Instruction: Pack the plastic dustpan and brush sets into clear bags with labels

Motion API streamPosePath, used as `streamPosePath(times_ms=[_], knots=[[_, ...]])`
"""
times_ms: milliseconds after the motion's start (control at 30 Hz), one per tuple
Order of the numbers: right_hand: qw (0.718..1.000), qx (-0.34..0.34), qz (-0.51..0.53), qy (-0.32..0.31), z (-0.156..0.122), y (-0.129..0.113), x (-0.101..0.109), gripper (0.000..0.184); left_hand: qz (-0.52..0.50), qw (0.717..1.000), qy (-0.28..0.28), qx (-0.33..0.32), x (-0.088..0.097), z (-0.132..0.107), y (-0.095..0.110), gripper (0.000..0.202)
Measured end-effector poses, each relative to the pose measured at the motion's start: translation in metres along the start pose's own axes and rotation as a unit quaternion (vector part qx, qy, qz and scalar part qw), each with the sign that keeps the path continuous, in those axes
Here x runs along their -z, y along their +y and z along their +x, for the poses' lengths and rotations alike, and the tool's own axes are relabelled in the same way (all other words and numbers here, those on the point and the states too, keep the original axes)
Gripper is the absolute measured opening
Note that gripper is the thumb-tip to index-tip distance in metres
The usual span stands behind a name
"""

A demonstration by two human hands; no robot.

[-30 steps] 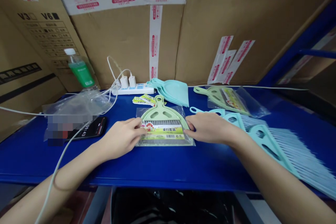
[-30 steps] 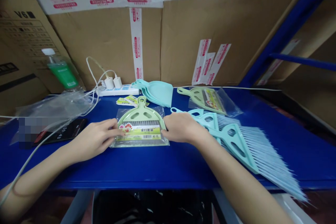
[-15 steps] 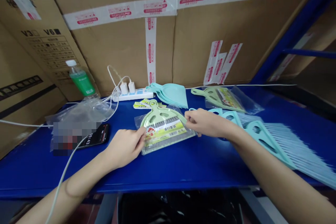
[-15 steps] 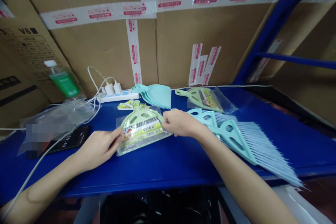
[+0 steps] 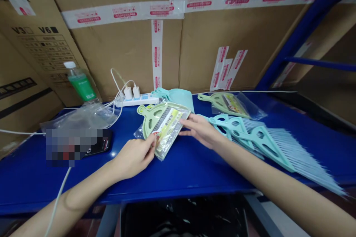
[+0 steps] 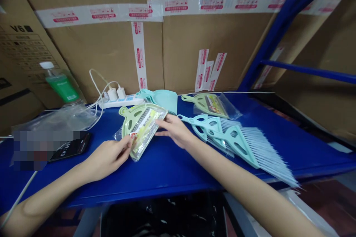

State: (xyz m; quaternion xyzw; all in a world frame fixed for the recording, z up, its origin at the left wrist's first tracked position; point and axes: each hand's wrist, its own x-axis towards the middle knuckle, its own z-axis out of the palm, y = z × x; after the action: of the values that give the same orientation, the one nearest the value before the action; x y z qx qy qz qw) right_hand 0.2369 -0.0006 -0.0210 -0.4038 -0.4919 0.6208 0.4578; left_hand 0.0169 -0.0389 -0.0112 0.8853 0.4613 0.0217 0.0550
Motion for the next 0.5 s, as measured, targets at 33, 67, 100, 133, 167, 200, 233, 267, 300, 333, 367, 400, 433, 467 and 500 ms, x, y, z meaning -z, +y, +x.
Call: streamPosePath(times_ms=[33,67,100,133,167,200,233,267,300,333,367,400,433,467,500], knots=[[1.000,-0.007,0.009,-0.015,0.001,0.005,-0.004,0.025,-0.004,1.000,0.003,-0.007,-0.001,0.000,0.000,0.010],[0.999,-0.012,0.014,-0.029,0.002,0.009,-0.009,0.029,-0.006,1.000,0.006,-0.014,-0.001,0.000,0.000,0.011],[0.999,-0.012,0.020,-0.039,0.002,0.013,-0.012,0.034,-0.008,1.000,0.009,-0.022,-0.002,0.000,0.001,0.011],[0.999,-0.010,0.026,-0.043,0.002,0.017,-0.015,0.040,-0.010,0.999,0.012,-0.031,-0.002,0.000,0.001,0.011],[0.998,-0.008,0.032,-0.046,0.002,0.020,-0.017,0.045,-0.013,0.999,0.015,-0.042,-0.003,0.000,0.001,0.011],[0.998,-0.004,0.037,-0.047,0.002,0.022,-0.019,0.050,-0.017,0.998,0.019,-0.052,-0.003,0.000,0.001,0.011],[0.998,0.002,0.039,-0.047,0.001,0.023,-0.019,0.052,-0.021,0.997,0.024,-0.063,-0.003,-0.001,0.000,0.010],[0.998,0.008,0.039,-0.046,0.001,0.023,-0.019,0.052,-0.026,0.997,0.031,-0.073,-0.003,-0.001,0.000,0.010],[0.998,0.014,0.036,-0.043,0.000,0.021,-0.018,0.050,-0.030,0.995,0.041,-0.081,-0.003,-0.002,0.000,0.010],[0.999,0.019,0.034,-0.032,0.000,0.019,-0.017,0.046,-0.034,0.994,0.055,-0.089,-0.002,-0.002,0.000,0.011],[0.999,0.022,0.033,-0.016,-0.001,0.014,-0.014,0.042,-0.037,0.992,0.074,-0.097,-0.002,-0.003,0.000,0.012],[0.999,0.023,0.032,0.007,-0.001,0.009,-0.011,0.038,-0.040,0.989,0.097,-0.104,-0.001,-0.003,0.000,0.012],[0.999,0.022,0.031,0.034,-0.001,0.002,-0.007,0.034,-0.043,0.986,0.121,-0.110,0.000,-0.004,-0.001,0.013],[0.998,0.023,0.027,0.060,-0.001,-0.005,-0.001,0.033,-0.044,0.982,0.144,-0.118,0.000,-0.004,-0.001,0.014],[0.996,0.025,0.018,0.088,-0.001,-0.012,0.006,0.031,-0.043,0.978,0.162,-0.124,0.001,-0.004,-0.001,0.014]])
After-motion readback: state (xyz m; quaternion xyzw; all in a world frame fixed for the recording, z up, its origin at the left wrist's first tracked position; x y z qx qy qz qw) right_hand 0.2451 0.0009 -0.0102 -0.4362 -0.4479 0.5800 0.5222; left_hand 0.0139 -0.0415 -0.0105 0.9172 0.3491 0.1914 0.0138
